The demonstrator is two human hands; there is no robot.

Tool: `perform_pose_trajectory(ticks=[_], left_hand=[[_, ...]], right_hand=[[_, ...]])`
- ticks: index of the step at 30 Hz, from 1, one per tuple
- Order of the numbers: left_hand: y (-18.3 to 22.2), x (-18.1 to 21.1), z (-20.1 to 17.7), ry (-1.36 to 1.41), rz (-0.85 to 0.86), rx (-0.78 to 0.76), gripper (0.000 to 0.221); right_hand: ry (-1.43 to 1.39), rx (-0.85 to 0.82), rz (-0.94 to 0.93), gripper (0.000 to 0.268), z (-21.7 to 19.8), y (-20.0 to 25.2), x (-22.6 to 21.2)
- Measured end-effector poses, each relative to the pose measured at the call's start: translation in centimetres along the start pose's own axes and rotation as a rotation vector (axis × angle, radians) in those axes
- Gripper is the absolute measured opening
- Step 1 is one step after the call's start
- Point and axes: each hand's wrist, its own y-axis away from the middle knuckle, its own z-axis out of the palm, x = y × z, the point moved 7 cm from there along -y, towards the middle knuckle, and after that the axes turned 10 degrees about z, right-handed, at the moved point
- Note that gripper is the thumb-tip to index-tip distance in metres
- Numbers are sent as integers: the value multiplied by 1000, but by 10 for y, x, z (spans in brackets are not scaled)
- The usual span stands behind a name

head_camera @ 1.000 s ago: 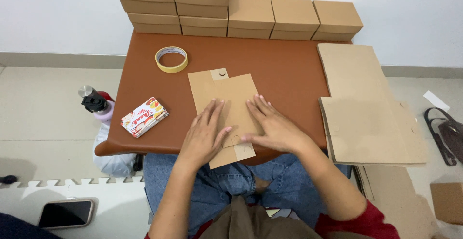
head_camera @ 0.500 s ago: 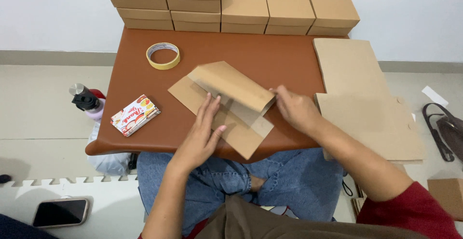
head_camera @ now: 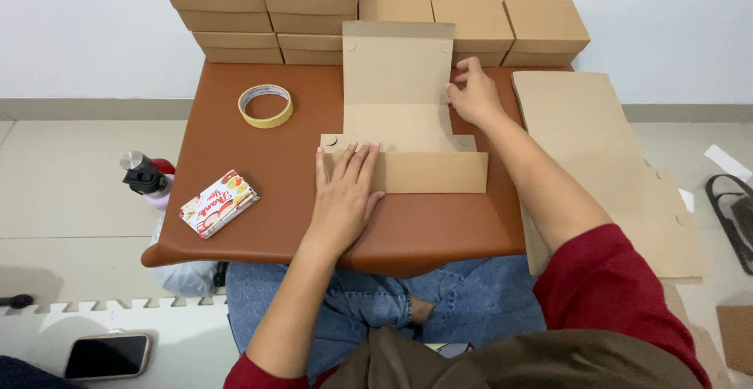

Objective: Assembling a cardboard box from a flat template by folding along scored lines and tucking in tabs, then placing a sticker inside.

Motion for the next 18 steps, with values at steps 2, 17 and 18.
perform_pose_trajectory(ticks=[2,17,18], left_hand=[[1,-2,2,-8,6,6,78],[71,24,-32,29,172,390,16],[73,28,-33,58,178,360,15]], right_hand=[[100,-15,-41,41,-18,35,-32],[318,54,-147,36,-67,285,-41],[291,135,-132,40,-66,296,-36]])
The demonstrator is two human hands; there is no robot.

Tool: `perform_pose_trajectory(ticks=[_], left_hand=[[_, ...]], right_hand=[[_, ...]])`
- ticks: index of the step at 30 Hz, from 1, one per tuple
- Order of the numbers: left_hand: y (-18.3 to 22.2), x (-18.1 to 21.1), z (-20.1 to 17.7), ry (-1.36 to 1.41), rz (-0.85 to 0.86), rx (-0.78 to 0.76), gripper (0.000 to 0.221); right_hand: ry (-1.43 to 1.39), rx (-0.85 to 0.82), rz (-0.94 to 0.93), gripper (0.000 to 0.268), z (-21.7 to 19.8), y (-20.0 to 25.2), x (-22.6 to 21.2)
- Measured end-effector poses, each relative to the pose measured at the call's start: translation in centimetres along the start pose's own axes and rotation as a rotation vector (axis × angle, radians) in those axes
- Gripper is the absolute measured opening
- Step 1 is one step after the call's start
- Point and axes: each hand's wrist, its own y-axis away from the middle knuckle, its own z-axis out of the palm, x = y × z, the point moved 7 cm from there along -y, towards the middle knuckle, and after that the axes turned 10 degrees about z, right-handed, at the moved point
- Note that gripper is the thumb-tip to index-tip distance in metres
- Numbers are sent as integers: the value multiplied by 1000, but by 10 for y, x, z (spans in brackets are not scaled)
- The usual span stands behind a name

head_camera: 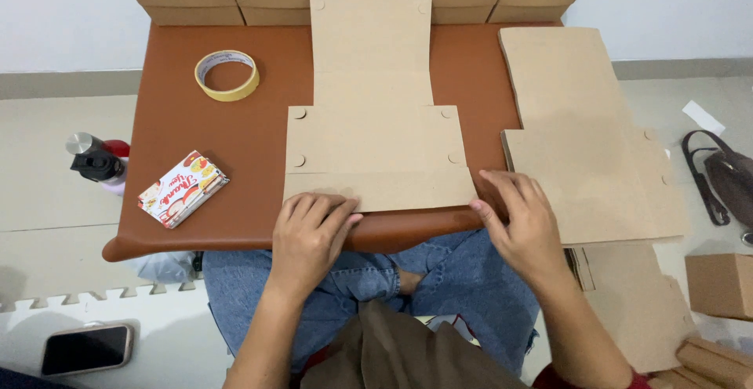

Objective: Assembling a cardboard box from a flat template by folding along scored lines and tucking in tabs, then placing a sticker inside.

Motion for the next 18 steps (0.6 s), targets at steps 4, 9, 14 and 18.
perform_pose_trajectory(ticks=[4,9,14,18], left_hand=[[-8,15,17,53,-20,-75,25],[-28,37,44,203,29,-123,31],[-34,36,42,267,-26,-131,45],[-36,28,30,556,-224,-117,69]], right_hand=[[-37,59,50,43,19,24,-6],[-115,166,110,48,27,31,-22],[-370,220,-4,49,27,29,-32],[-524,92,-230,66,50,37,-58]])
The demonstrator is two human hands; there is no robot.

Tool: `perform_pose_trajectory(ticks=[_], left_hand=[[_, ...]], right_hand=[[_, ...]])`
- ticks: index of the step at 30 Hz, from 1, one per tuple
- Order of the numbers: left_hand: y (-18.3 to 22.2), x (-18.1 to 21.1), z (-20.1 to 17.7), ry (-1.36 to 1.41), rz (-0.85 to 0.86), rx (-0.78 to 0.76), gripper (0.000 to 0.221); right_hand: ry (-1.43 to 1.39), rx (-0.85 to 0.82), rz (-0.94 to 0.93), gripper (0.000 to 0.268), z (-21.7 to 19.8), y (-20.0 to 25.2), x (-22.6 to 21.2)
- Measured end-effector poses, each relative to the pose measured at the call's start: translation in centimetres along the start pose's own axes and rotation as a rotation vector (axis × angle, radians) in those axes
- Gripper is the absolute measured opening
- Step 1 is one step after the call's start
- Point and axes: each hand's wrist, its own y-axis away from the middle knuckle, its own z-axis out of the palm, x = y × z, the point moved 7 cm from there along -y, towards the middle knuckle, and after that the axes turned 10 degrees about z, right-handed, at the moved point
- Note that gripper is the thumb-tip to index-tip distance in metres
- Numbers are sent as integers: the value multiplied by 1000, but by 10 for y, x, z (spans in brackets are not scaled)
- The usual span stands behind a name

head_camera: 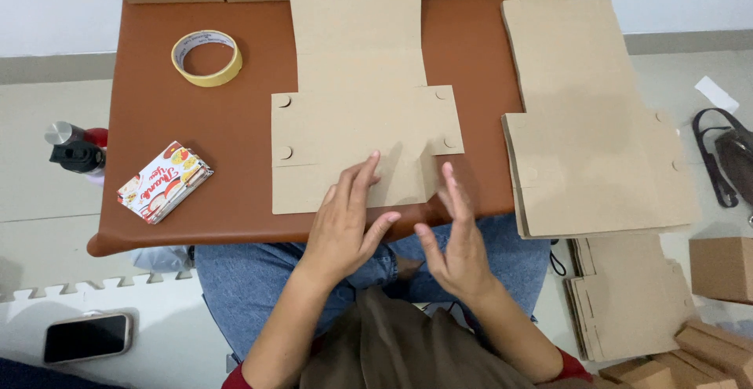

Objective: Assembling a cardboard box from a flat template by folding along scored lines and tucking in tabs, then placing a sticker inside.

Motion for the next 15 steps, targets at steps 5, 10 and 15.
perform_pose_trajectory(ticks=[5,10,15], left_hand=[[-1,-1,-7,84,-41,-46,63],[-4,-3,2,-19,-21,-100,37],[-1,-7,9,-148,-27,-107,33]], right_hand=[[265,-144,-100,69,29,11,-3],[495,-211,-46,67,33,4,-3],[523,-224,13,64,36,-18,6]])
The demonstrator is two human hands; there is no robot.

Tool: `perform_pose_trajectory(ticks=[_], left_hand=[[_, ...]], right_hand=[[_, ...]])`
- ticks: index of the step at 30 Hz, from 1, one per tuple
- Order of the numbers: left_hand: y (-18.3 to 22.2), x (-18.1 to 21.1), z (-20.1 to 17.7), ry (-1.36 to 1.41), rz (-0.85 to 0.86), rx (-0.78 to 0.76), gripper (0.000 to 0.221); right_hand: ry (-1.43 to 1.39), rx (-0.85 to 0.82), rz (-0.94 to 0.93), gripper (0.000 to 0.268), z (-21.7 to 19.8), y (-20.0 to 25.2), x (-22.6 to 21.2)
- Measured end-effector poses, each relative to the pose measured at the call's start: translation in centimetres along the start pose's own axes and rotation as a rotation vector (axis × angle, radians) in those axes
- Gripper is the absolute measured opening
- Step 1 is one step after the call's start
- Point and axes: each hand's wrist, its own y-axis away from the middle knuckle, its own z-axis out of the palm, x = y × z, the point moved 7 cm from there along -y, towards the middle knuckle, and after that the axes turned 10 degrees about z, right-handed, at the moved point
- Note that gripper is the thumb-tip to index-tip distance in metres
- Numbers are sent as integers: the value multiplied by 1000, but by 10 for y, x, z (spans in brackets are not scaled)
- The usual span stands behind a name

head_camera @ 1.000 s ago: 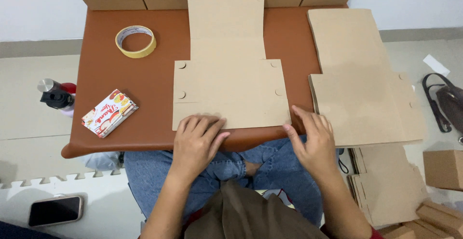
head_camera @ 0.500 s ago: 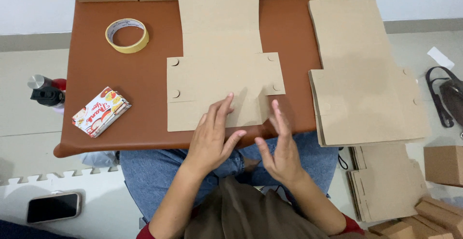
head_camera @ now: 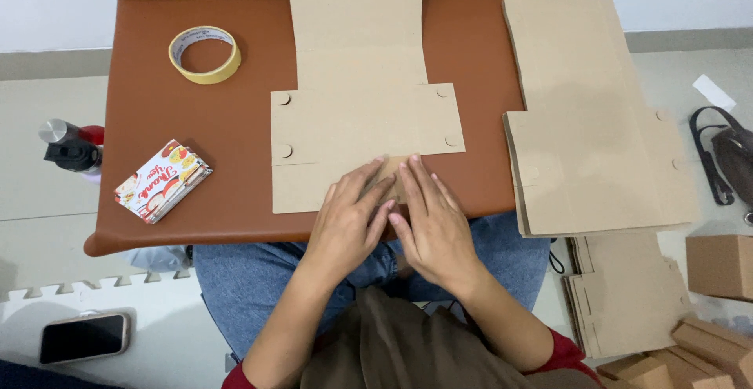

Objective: Assembling a cardboard box from a flat template by folding along scored lines and tucking in tabs, then placing a sticker inside.

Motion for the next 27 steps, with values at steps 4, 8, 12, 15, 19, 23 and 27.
perform_pose_trajectory(ticks=[4,8,12,15,19,23,27], left_hand=[[0,-10,14,-31,-16,12,27],[-11,-20,24,-239,41,64,11],[-18,-25,26,-253,31,63,16],[-17,-19,21,-244,24,62,20],[-18,-14,16,-241,31,79,31],[-23,1,-3,-174,21,132,51],[-20,-4,0,-145,-6,145,82]], right_hand=[[-22,49,16,50,-5,-22,11],[13,88,186,53,-16,-31,31],[30,20,463,88,-29,-31,51],[-91,14,467,81,-31,-34,49],[-167,49,477,81,-26,-36,54],[-324,150,262,79,-36,-42,27],[-187,108,16,74,-20,-40,5]])
